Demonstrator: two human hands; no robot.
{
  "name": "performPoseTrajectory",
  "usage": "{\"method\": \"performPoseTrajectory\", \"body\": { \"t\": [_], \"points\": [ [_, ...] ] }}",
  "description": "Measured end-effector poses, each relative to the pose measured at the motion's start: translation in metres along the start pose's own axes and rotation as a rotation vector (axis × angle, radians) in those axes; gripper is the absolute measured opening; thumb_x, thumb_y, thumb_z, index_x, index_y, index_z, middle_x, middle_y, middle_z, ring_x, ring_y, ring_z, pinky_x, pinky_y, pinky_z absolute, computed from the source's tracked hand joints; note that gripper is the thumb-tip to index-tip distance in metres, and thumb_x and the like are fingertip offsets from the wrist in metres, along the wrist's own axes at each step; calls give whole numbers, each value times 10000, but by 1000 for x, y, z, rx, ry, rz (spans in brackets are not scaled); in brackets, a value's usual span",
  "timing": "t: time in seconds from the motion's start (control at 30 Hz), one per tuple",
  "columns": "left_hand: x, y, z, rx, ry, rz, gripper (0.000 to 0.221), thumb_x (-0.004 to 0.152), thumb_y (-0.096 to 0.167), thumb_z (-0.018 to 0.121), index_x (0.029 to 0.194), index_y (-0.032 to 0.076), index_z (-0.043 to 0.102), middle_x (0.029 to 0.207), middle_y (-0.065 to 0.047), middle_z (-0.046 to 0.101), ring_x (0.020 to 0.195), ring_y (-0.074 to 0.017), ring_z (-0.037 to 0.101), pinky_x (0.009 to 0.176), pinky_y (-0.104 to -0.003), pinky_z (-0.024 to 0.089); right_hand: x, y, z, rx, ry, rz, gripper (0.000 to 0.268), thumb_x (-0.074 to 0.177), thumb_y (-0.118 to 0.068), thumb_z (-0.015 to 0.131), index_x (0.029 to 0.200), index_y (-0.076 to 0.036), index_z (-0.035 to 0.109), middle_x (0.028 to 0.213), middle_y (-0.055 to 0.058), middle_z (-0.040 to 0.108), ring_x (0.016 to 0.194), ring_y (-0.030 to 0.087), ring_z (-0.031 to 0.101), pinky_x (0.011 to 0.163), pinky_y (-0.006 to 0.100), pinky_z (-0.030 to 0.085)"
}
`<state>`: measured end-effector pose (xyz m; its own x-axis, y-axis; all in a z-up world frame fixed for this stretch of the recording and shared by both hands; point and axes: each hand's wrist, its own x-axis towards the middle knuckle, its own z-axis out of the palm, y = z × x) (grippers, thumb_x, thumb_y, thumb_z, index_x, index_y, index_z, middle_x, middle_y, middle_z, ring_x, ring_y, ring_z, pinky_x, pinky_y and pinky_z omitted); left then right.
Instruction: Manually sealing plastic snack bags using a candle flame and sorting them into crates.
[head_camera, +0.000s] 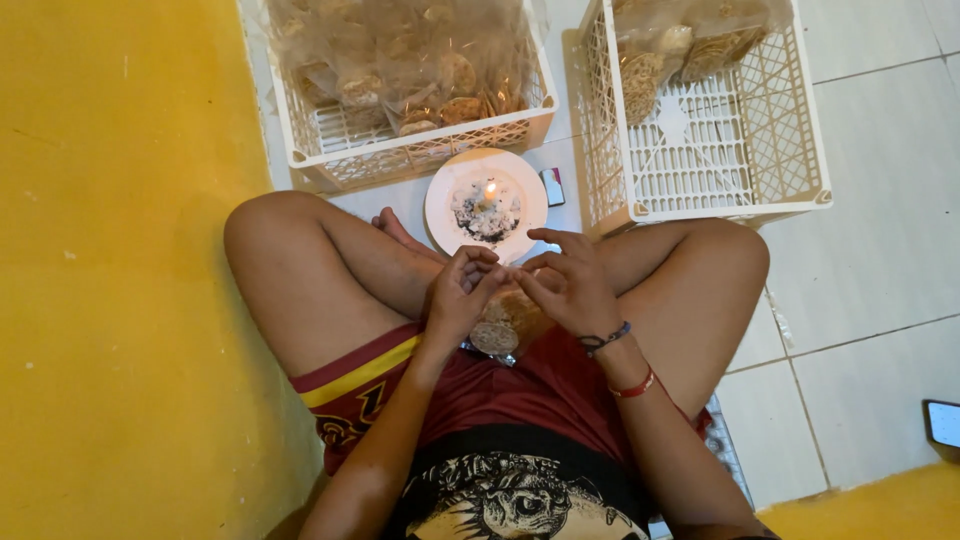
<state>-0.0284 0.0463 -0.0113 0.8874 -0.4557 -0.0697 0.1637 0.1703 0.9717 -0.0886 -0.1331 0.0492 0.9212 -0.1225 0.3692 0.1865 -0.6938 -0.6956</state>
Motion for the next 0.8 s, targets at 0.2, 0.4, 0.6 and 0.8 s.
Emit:
{"method": "performPoseTrajectory", "body": {
  "t": [0.2, 0.4, 0.6, 0.8],
  "points": [
    [-6, -5, -8, 147, -242, -152, 466, 932, 205, 779, 1376, 132, 655, 1227, -157, 733, 1157, -207, 663, 1026, -373, 516, 18, -10, -2, 287, -41, 153, 148, 890, -182, 807, 742, -171, 794, 1229, 71, 714, 1152, 269, 641, 988, 385, 474],
    [0, 14, -9, 308, -326, -195, 820, 810, 350, 862, 1524, 193, 491, 1330, -245, 652, 1282, -355, 600, 1088, -490, 470, 28, -4, -7, 266, -119, 102, 151, 965, -232, 744, 842, -175, 812, 1239, 66, 696, 1226, 315, 607, 1050, 452, 455],
    [-2, 5, -13, 53, -302, -213, 789, 777, 130, 901, 1483, 144, 547, 894, -76, 708, 812, -96, 703, 766, -261, 610, 28, 20, -27, 152, -331, -54, 204, 754, -296, 918, 883, -212, 785, 1261, 68, 693, 1232, 368, 596, 1014, 513, 470],
    [-2, 17, -8, 167, -206, -221, 774, 716, 201, 949, 1415, 231, 621, 938, -36, 682, 872, -93, 701, 826, -280, 597, 23, 26, -43, 154, -336, -66, 102, 848, -179, 835, 825, -105, 769, 1214, 112, 733, 1170, 383, 646, 969, 491, 506]
  ]
}}
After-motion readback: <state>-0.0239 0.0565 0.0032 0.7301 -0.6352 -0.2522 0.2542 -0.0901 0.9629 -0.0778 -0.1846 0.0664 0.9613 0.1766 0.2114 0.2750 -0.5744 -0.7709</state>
